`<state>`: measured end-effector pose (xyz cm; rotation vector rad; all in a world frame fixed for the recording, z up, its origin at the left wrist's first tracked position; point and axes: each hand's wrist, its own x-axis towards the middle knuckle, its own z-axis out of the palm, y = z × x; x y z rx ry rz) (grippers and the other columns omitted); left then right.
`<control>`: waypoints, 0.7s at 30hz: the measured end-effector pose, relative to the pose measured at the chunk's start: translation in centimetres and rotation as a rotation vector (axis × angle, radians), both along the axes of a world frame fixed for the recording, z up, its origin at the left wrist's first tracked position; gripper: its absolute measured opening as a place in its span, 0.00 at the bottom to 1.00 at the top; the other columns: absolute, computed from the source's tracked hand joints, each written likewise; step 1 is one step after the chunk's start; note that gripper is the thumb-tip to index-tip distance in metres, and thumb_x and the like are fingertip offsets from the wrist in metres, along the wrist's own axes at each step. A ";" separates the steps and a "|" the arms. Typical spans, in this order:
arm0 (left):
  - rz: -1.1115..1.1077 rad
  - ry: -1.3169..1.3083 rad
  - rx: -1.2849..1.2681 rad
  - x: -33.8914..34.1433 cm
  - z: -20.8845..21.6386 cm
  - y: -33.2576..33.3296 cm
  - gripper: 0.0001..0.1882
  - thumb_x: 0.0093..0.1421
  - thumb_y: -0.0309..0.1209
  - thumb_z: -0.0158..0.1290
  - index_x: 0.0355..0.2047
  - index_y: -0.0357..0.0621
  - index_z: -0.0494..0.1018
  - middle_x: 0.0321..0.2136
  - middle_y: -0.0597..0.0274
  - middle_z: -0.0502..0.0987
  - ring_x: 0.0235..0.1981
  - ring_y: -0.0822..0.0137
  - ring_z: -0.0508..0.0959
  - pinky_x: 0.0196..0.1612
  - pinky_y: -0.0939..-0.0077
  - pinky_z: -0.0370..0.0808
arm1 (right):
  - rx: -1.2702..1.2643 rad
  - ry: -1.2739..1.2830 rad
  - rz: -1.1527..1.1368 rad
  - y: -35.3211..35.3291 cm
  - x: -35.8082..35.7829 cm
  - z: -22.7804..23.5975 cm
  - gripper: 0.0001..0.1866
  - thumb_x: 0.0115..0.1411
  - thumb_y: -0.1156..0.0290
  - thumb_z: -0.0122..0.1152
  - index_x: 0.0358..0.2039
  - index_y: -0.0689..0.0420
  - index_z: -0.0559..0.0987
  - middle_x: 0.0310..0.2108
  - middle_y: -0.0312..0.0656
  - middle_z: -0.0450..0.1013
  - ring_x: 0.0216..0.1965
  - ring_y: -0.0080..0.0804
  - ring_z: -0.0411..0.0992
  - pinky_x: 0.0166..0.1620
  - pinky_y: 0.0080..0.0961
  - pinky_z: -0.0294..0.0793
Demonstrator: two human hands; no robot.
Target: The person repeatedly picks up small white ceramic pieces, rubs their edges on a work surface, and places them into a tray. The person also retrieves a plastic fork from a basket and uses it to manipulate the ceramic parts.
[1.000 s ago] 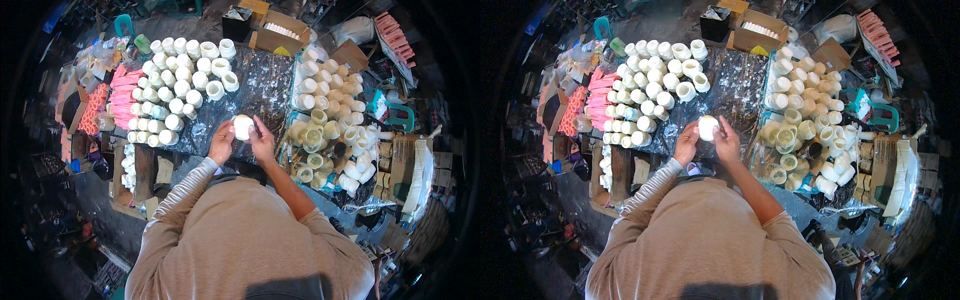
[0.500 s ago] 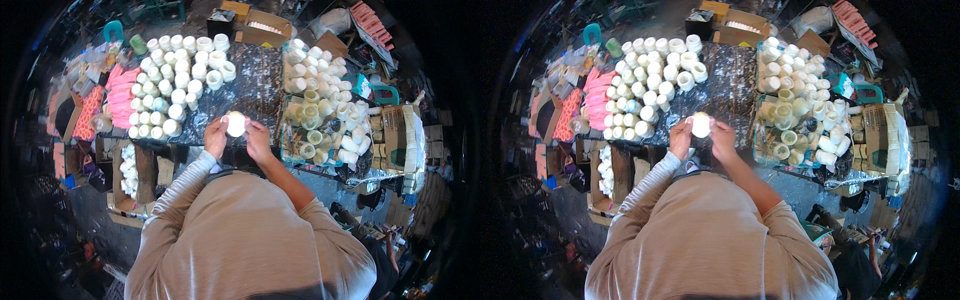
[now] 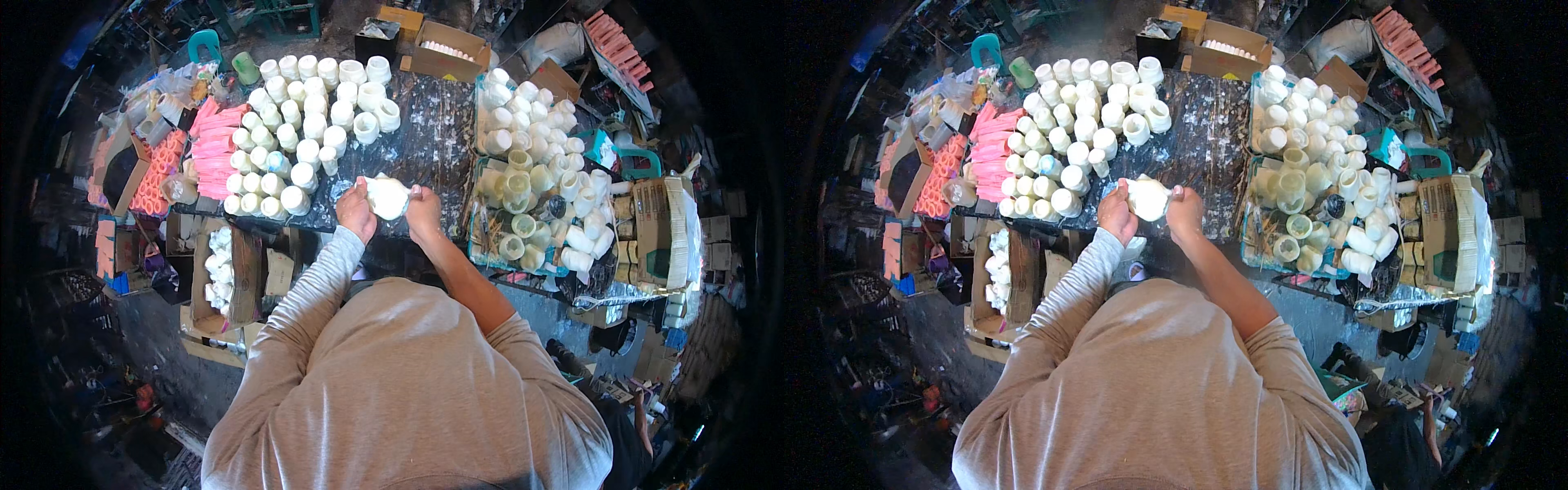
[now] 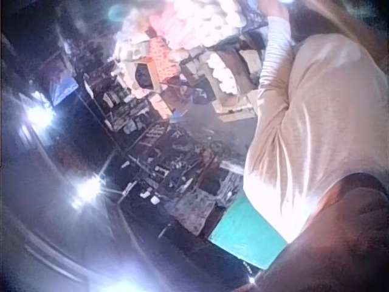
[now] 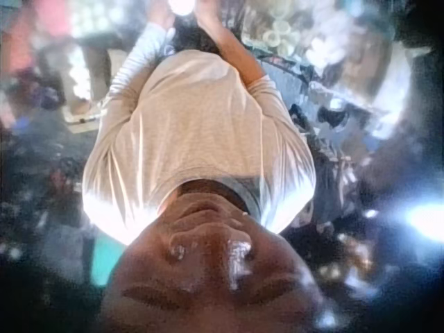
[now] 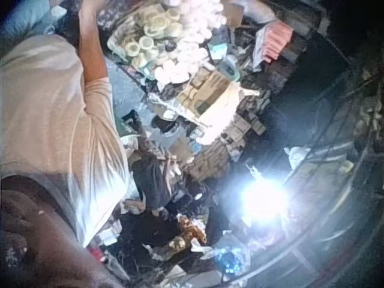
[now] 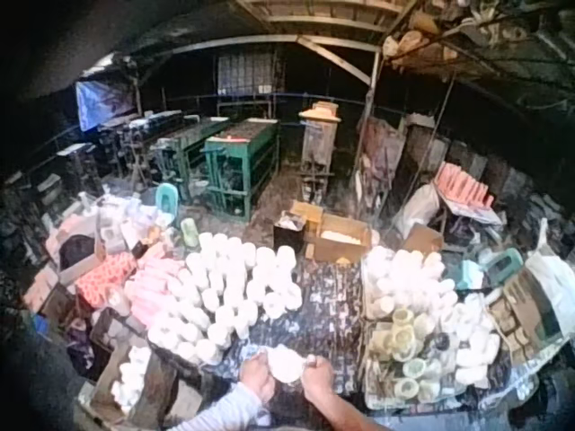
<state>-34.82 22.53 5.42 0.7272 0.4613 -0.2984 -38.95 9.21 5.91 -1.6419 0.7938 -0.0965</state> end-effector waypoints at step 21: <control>-0.150 -0.060 0.135 2.4 -0.8 -8.6 0.22 0.77 0.44 0.44 0.43 0.38 0.80 0.39 0.54 0.84 0.34 0.60 0.85 0.39 0.64 0.82 | 1.032 0.149 0.122 -9.4 2.1 -2.2 0.32 0.70 0.39 0.52 0.56 0.57 0.76 0.48 0.46 0.79 0.47 0.43 0.80 0.49 0.58 0.80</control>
